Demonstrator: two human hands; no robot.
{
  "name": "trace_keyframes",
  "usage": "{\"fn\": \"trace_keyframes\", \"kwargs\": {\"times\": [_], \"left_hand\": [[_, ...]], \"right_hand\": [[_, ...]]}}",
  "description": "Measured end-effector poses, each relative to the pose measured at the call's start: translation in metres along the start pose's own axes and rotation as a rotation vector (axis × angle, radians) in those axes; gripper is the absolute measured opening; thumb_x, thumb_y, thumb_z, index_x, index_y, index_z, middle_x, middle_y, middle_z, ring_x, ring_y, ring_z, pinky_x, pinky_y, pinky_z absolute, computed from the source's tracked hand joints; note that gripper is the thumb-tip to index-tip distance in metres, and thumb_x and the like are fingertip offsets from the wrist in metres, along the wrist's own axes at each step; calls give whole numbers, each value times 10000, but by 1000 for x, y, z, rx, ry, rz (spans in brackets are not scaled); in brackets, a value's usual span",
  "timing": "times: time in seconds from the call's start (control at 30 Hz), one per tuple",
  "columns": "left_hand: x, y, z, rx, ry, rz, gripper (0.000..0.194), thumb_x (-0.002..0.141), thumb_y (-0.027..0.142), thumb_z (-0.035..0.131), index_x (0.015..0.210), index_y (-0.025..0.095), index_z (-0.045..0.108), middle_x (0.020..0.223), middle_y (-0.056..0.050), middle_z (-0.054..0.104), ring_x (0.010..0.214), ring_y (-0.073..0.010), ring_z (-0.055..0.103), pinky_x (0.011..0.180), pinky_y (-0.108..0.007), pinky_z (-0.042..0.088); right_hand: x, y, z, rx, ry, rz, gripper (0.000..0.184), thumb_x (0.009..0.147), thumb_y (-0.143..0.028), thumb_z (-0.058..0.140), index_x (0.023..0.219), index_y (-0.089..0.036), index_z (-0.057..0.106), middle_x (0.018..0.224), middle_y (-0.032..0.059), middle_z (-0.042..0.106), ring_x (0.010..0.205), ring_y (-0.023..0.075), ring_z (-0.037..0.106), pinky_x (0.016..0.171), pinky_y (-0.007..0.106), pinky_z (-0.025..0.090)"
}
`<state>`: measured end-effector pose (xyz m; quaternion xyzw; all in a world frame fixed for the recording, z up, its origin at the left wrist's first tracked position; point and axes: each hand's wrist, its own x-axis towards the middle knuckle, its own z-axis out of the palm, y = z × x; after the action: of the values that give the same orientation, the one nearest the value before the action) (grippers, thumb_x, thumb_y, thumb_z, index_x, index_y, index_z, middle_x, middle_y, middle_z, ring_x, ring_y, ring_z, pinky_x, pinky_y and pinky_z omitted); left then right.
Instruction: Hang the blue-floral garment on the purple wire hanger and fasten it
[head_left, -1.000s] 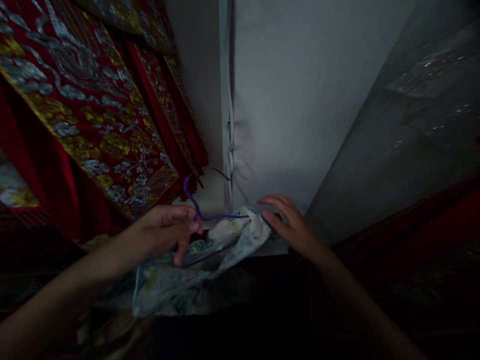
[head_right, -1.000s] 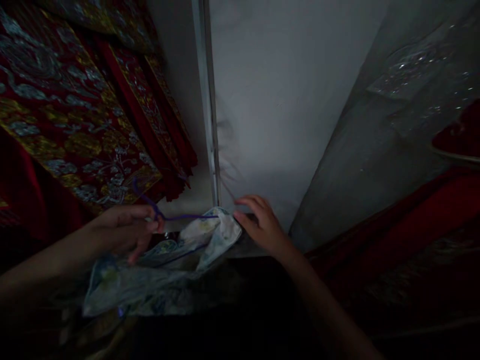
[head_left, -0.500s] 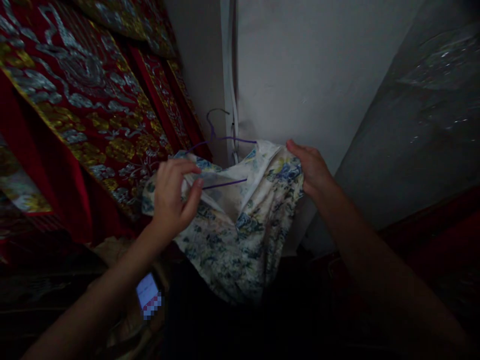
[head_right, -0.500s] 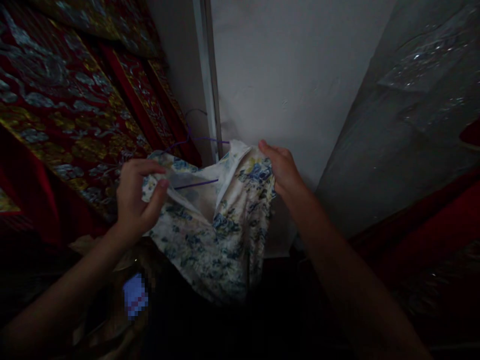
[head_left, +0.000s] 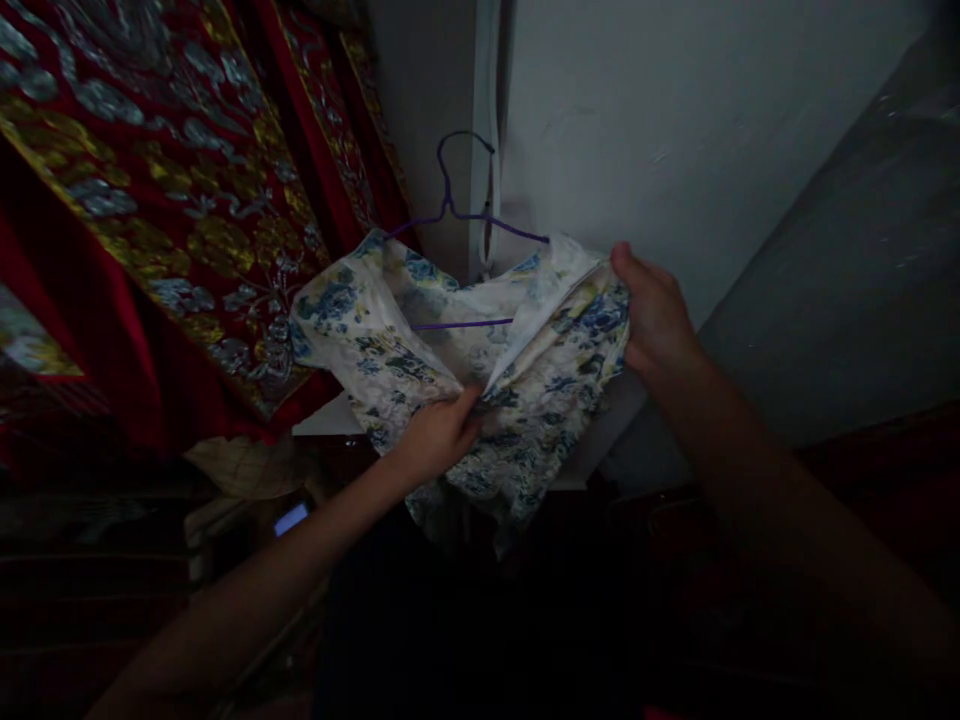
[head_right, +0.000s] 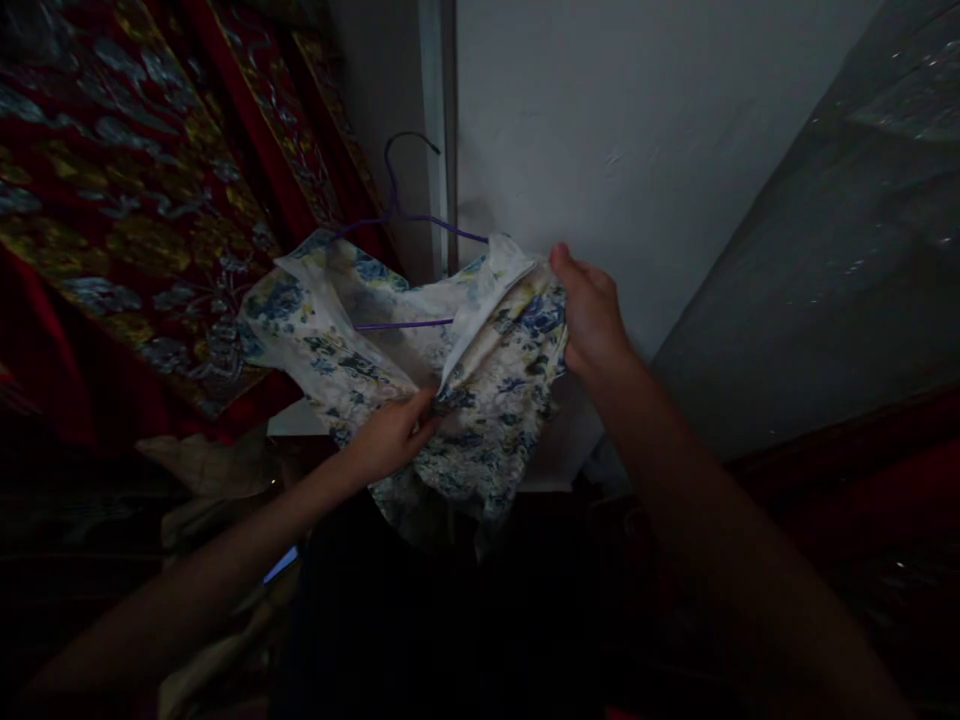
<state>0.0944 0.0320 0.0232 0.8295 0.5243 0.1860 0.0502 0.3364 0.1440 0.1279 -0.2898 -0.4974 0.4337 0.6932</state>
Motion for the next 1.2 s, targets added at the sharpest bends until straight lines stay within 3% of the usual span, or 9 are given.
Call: {"fn": "trace_keyframes", "kwargs": {"times": [0.27, 0.47, 0.57, 0.8, 0.97, 1.07, 1.13, 1.17, 1.2], "left_hand": [[-21, 19, 0, 180, -108, 67, 247, 1025, 250, 399, 1102, 183, 624, 906, -98, 718, 848, -254, 705, 736, -329, 514], [-24, 21, -16, 29, -3, 57, 201, 1019, 216, 391, 1044, 189, 589, 904, -85, 712, 844, -237, 696, 729, -309, 498], [-25, 21, -24, -117, 33, 69, 189, 973, 134, 410, 995, 204, 584, 907, -66, 714, 867, -228, 697, 755, -304, 495], [-44, 30, 7, -236, -142, 136, 147, 936, 121, 468, 918, 188, 598, 868, -73, 696, 851, -222, 672, 763, -292, 471], [-59, 34, 38, -447, -64, -1, 182, 979, 193, 431, 859, 186, 567, 830, -71, 662, 812, -220, 648, 750, -302, 457], [-71, 43, 49, -664, 33, -111, 231, 993, 198, 400, 838, 189, 572, 801, -43, 646, 794, -196, 634, 749, -285, 445], [-76, 53, 54, -814, 101, -179, 275, 1006, 227, 391, 805, 193, 576, 761, -22, 623, 765, -180, 615, 733, -274, 437], [-78, 59, 56, -883, 124, -200, 288, 1007, 238, 393, 793, 194, 579, 744, -14, 611, 752, -175, 606, 726, -271, 435], [-78, 65, 57, -942, 135, -208, 289, 1002, 242, 402, 783, 195, 584, 728, -7, 599, 738, -170, 597, 718, -269, 433]], "right_hand": [[-20, 11, -13, -12, 124, -57, 342, 787, -539, 735, 670, -275, 552, 581, -3, 587, 706, 223, 690, 584, 331, 548], [3, -4, 5, 55, 200, -73, 334, 770, -506, 734, 663, -257, 540, 593, -20, 577, 756, 199, 702, 664, 305, 577], [-1, -3, -2, 81, 243, -37, 331, 775, -505, 728, 697, -243, 541, 625, -12, 605, 792, 211, 710, 683, 316, 580], [-60, 35, -41, 39, 319, 103, 365, 771, -549, 738, 790, -221, 577, 690, -2, 659, 786, 220, 719, 667, 328, 582], [-87, 28, -55, -10, 351, 106, 308, 718, -433, 751, 924, -219, 669, 863, 30, 716, 888, 236, 711, 745, 375, 586], [-144, 38, -59, 28, 617, -138, 273, 700, -277, 710, 973, -284, 709, 1070, 4, 722, 991, 193, 679, 790, 326, 566], [-194, 61, -50, -15, 859, -262, 198, 671, -151, 682, 800, -301, 671, 847, -36, 692, 827, 174, 666, 695, 296, 542], [-217, 75, -42, -85, 822, -182, 152, 658, -140, 667, 720, -275, 634, 728, -43, 645, 715, 169, 636, 644, 289, 527], [-238, 89, -32, -167, 629, -13, 94, 655, -171, 666, 672, -250, 618, 665, -34, 625, 643, 172, 612, 605, 293, 518]]}}
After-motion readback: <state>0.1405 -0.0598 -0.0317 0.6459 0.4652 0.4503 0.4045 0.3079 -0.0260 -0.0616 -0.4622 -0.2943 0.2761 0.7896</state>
